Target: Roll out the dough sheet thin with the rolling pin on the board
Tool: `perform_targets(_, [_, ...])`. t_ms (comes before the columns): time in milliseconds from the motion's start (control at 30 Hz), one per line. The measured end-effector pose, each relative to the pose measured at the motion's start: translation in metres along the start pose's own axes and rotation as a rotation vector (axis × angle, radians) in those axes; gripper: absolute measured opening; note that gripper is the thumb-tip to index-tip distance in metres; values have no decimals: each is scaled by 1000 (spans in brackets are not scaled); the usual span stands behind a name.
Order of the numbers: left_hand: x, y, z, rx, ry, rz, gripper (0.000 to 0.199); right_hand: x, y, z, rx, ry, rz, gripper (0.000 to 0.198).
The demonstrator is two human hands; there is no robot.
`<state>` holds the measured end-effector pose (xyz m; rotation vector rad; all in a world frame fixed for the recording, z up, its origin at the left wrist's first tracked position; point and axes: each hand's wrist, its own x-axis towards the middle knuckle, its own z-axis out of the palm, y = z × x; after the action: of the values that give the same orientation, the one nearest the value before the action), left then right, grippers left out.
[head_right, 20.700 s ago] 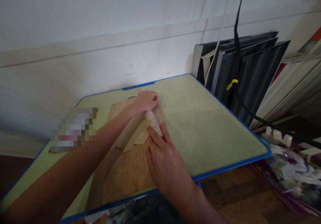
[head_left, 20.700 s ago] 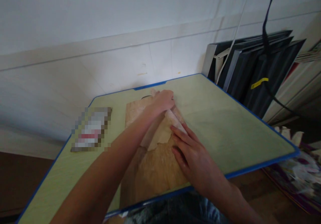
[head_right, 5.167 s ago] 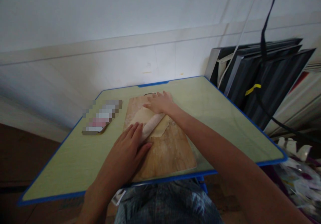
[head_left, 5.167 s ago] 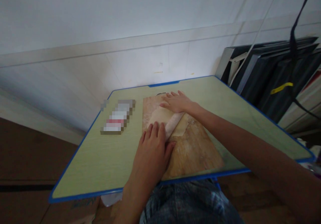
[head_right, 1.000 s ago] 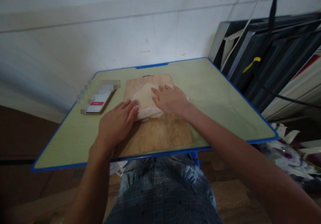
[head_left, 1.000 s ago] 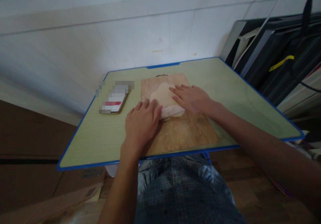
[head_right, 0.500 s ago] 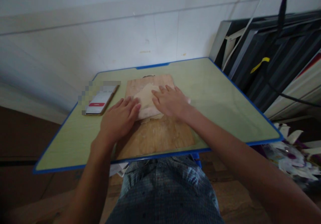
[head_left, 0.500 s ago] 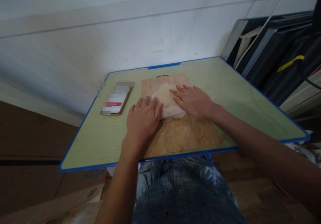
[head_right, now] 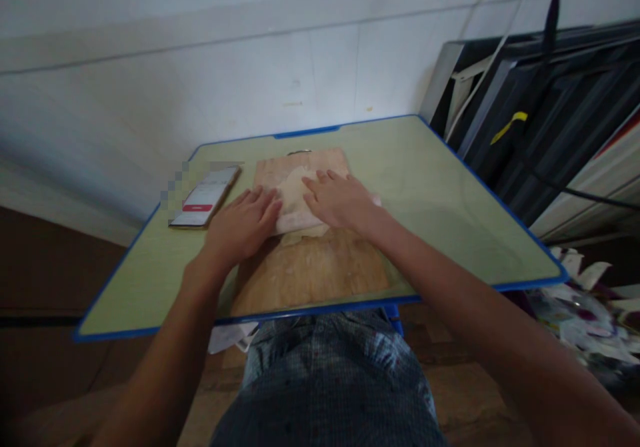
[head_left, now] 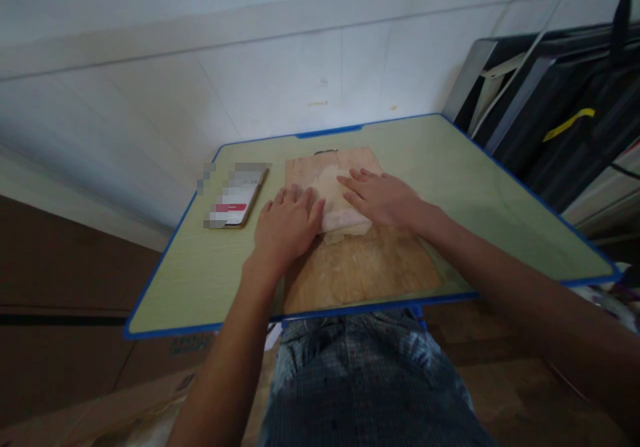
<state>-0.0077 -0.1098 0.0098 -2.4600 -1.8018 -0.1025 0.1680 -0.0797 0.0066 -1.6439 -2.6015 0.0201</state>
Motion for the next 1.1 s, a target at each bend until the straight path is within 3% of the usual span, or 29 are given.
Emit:
perform_targets(100, [5, -7, -1, 6, -39, 58, 49, 6, 0, 0, 28, -8, 6, 50])
perform_targets(233, [-26, 6, -2, 16, -20, 37, 51, -30, -9, 6, 25, 139, -28, 48])
perform_targets(333, [-40, 15, -2, 23, 11, 20, 53, -46, -11, 9, 29, 164, -63, 47])
perform_targets(600, [-9, 2, 0, 2, -1, -6, 52, -9, -9, 6, 37, 118, 6, 48])
perform_targets(900, [-67, 32, 8, 8, 147, -47, 50, -71, -20, 22, 9, 293, -88, 41])
perform_targets(1100, [-68, 28, 10, 52, 147, 5, 49, -62, -8, 21, -8, 268, -195, 42])
